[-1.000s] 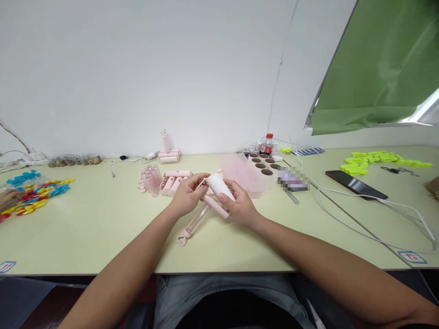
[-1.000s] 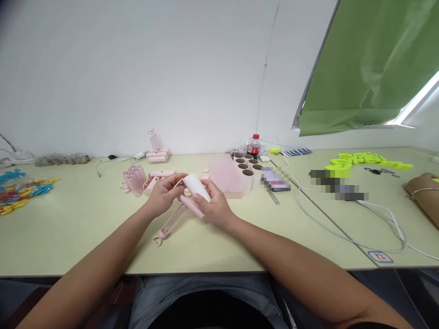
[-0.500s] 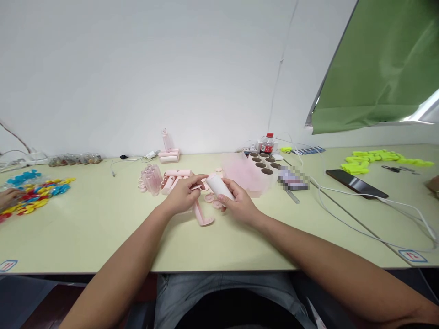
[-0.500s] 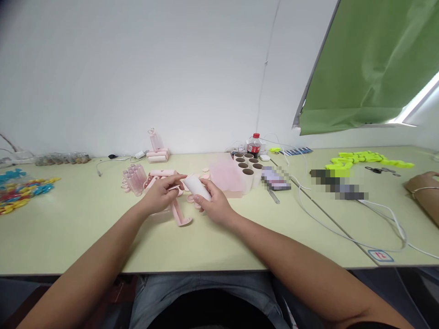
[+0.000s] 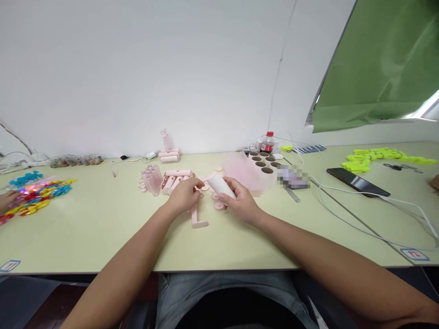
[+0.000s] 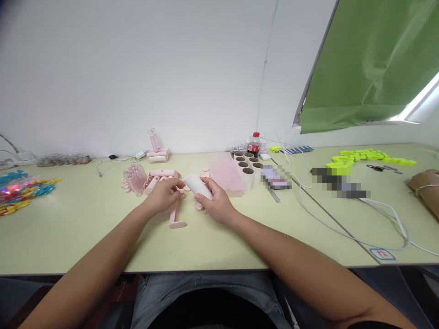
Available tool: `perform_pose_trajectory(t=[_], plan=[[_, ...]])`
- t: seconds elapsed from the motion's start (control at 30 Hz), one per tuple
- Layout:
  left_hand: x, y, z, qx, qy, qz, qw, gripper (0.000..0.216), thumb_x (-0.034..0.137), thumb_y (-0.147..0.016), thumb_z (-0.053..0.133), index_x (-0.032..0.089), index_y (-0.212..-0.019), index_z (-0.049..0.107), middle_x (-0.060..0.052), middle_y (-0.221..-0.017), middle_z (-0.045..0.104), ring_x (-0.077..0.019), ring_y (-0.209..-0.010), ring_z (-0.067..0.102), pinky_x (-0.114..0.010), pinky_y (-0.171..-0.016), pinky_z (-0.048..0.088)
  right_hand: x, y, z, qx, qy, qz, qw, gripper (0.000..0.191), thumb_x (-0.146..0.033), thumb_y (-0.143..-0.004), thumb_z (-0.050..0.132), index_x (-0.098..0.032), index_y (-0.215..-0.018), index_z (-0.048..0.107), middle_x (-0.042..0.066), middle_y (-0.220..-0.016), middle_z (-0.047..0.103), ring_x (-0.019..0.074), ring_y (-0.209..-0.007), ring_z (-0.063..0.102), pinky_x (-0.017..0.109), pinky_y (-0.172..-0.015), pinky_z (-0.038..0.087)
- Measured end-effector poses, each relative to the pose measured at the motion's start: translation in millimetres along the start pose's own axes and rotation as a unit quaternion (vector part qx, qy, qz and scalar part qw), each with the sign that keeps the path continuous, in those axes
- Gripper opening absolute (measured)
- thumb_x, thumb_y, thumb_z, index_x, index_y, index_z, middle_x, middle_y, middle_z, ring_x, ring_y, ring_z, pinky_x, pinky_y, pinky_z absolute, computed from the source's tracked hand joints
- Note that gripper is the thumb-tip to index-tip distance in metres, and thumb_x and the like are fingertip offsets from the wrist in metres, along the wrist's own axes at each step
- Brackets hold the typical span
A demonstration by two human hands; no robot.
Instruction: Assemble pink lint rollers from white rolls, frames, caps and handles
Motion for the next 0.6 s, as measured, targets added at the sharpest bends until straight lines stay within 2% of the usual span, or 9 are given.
perform_pose_trajectory(t=[0.1,0.17,0.27,0.4,0.6], plan=[[7,2,-8,0.059,0.076,0.005,0.995,0.026,0.018,-0.08,0.049,0.019,-0.1,0.067,-0.004,-0.092,0.068,-0.0177,-0.083,0.063,-0.029,-0.068,0.053,1,-1,0,-0.013,0.009,-0.001,1.0,0.054,-0.039,-0.081,0.067,-0.022,-0.13,0.05,0.011,-0.121,0.059,0.0255,-0.099,0.063,0.033,-0.064,0.058],[12,5,-14,0.082,0.153,0.019,0.985,0.025,0.026,-0.085,0.05,0.019,-0.102,0.066,-0.004,-0.092,0.066,-0.0162,-0.08,0.061,-0.027,-0.064,0.053,1,-1,-1,-0.017,0.038,-0.013,0.999,0.054,-0.036,-0.08,0.069,-0.022,-0.129,0.053,0.01,-0.126,0.059,0.027,-0.108,0.061,0.039,-0.079,0.057],[20,9,-15,0.057,0.251,0.055,0.965,0.028,0.037,-0.085,0.057,0.02,-0.105,0.064,-0.005,-0.097,0.062,-0.0148,-0.078,0.059,-0.026,-0.061,0.054,0,-2,-3,-0.008,0.081,-0.026,0.996,0.053,-0.031,-0.076,0.072,-0.022,-0.127,0.058,0.008,-0.13,0.06,0.0276,-0.117,0.057,0.043,-0.098,0.047],[25,11,-13,0.02,0.265,0.11,0.958,0.029,0.039,-0.08,0.068,0.02,-0.102,0.063,-0.005,-0.1,0.058,-0.0144,-0.083,0.057,-0.025,-0.065,0.053,0,-2,-3,-0.008,0.083,-0.02,0.996,0.055,-0.031,-0.074,0.073,-0.021,-0.126,0.06,0.009,-0.13,0.061,0.0283,-0.115,0.058,0.043,-0.097,0.047],[22,8,-13,0.005,0.258,0.11,0.96,0.031,0.038,-0.076,0.073,0.02,-0.1,0.063,-0.005,-0.098,0.057,-0.0133,-0.079,0.056,-0.024,-0.064,0.048,-1,-2,-2,-0.029,0.083,-0.015,0.996,0.055,-0.03,-0.075,0.072,-0.02,-0.127,0.06,0.008,-0.126,0.063,0.0276,-0.111,0.06,0.041,-0.092,0.049]])
Point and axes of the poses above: each hand's wrist, its own y-axis away from the middle knuckle, its own z-axis out of the palm, x = y × z, the point moved 5 cm from there along -y, towards the middle knuckle
